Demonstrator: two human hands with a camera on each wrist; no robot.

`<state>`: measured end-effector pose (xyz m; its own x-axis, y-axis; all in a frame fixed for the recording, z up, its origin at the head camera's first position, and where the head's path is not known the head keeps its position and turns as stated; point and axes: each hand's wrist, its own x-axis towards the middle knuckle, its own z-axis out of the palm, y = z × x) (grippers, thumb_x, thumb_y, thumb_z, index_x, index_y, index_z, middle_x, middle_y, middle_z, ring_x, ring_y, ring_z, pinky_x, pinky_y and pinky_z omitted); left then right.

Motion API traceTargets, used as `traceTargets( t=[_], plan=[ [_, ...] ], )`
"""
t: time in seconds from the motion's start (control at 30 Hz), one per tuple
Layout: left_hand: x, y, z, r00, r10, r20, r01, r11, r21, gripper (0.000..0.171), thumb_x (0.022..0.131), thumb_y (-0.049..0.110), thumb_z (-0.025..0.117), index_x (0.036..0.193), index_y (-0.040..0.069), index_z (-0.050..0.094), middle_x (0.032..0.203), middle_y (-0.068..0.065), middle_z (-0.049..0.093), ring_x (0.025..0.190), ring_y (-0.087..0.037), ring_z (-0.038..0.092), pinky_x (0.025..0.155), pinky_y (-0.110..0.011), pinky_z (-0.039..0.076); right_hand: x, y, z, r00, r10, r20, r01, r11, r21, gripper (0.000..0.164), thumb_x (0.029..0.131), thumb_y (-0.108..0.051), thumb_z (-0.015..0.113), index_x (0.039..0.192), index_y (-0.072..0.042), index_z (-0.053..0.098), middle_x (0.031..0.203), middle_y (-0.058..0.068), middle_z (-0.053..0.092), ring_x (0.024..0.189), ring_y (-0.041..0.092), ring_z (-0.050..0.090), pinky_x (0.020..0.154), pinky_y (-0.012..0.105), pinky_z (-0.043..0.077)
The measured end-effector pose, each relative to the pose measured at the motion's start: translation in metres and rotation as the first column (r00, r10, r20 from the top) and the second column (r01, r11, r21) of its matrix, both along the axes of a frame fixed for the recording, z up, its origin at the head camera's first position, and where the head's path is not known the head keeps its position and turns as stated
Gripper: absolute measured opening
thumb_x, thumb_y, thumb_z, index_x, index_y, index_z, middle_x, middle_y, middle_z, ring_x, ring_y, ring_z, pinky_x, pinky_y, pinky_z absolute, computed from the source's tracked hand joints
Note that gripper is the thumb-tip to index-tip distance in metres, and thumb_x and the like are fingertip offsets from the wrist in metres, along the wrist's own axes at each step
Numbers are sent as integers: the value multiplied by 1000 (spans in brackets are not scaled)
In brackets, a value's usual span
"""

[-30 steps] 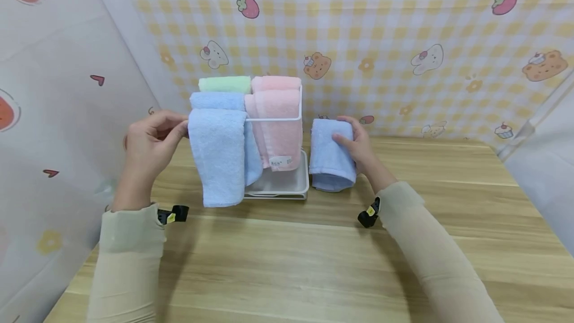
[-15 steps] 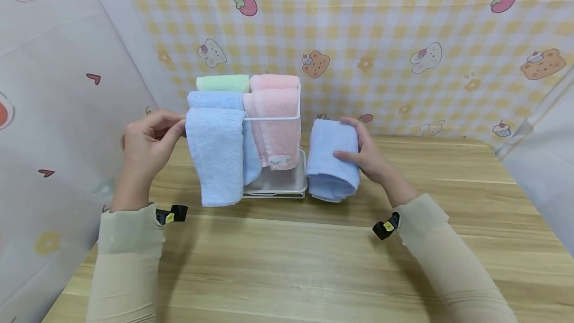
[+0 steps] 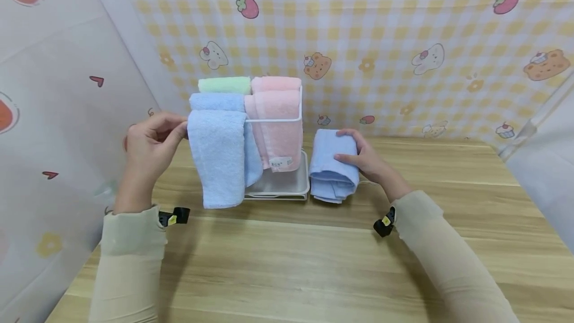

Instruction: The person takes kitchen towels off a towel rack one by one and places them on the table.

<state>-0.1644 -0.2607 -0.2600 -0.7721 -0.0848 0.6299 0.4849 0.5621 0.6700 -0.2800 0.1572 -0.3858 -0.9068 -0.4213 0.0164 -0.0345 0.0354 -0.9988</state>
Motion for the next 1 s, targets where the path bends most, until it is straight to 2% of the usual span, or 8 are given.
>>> traceTargets(
  t=[0.13, 0.27, 0.4, 0.53, 0.7, 0.83, 0.9, 1.0],
  plan=[
    [0, 1, 0, 1000, -4, -20, 3, 1000, -6, 15, 91, 9, 70, 95, -5, 74, 84, 6, 76, 70, 1, 67, 66, -9, 54, -8, 1, -7, 1000, -15, -6, 15, 1000, 15, 56, 88, 7, 65, 134, -17, 43, 137, 21, 36, 106, 25, 54, 77, 28, 60],
    [0, 1, -1, 999, -7, -35, 7, 1000, -7, 18, 91, 12, 70, 95, -5, 74, 84, 5, 76, 70, 1, 67, 65, -9, 54, -13, 3, -13, 1000, -16, -26, 18, 997, 70, 58, 88, 6, 66, 138, -11, 41, 139, 24, 37, 109, 27, 52, 78, 25, 58],
    [0, 1, -2, 998, -22, -59, 21, 1000, -8, 13, 91, 6, 70, 93, -6, 73, 83, 14, 75, 70, 2, 67, 64, -8, 53, -19, 7, -19, 998, -17, -57, 26, 986, 164, 63, 89, 2, 69, 143, -8, 40, 146, 25, 34, 120, 33, 47, 85, 24, 54],
    [-1, 1, -2, 996, -37, -85, 37, 999, -6, 9, 90, 0, 69, 92, -8, 73, 82, 19, 73, 69, 3, 67, 63, -8, 53, -25, 10, -24, 996, -3, -95, 26, 969, 244, 66, 89, -4, 71, 146, -10, 39, 152, 24, 32, 129, 39, 43, 101, 36, 48],
    [-1, 2, -1, 996, -42, -84, 42, 999, -6, 9, 90, 0, 69, 92, -8, 73, 82, 21, 72, 70, 3, 67, 64, -8, 54, -30, 13, -27, 988, 28, -149, 25, 939, 342, 72, 88, -9, 74, 150, -12, 38, 155, 24, 30, 136, 43, 38, 117, 56, 32],
    [-2, 2, -1, 996, -45, -83, 45, 999, -4, 9, 90, -1, 68, 92, -8, 72, 82, 25, 70, 70, 3, 67, 64, -8, 53, -31, 13, -26, 979, 59, -197, 31, 905, 425, 80, 85, -15, 79, 152, -11, 35, 158, 23, 29, 143, 44, 32, 122, 59, 22],
    [-3, 2, -2, 996, -45, -79, 45, 999, -1, 9, 90, -1, 69, 93, -8, 73, 82, 23, 71, 70, 3, 67, 64, -8, 53, -30, 14, -26, 975, 78, -207, 26, 888, 458, 84, 84, -18, 81, 153, -13, 33, 159, 22, 28, 144, 44, 31, 122, 60, 21],
    [-2, 1, -2, 997, -39, -68, 39, 999, 4, 10, 90, 1, 69, 93, -8, 73, 82, 20, 73, 70, 2, 67, 64, -9, 54, -29, 15, -23, 976, 103, -193, 0, 881, 473, 87, 83, -18, 80, 155, -14, 31, 160, 22, 26, 144, 45, 30, 121, 61, 22]
  ],
)
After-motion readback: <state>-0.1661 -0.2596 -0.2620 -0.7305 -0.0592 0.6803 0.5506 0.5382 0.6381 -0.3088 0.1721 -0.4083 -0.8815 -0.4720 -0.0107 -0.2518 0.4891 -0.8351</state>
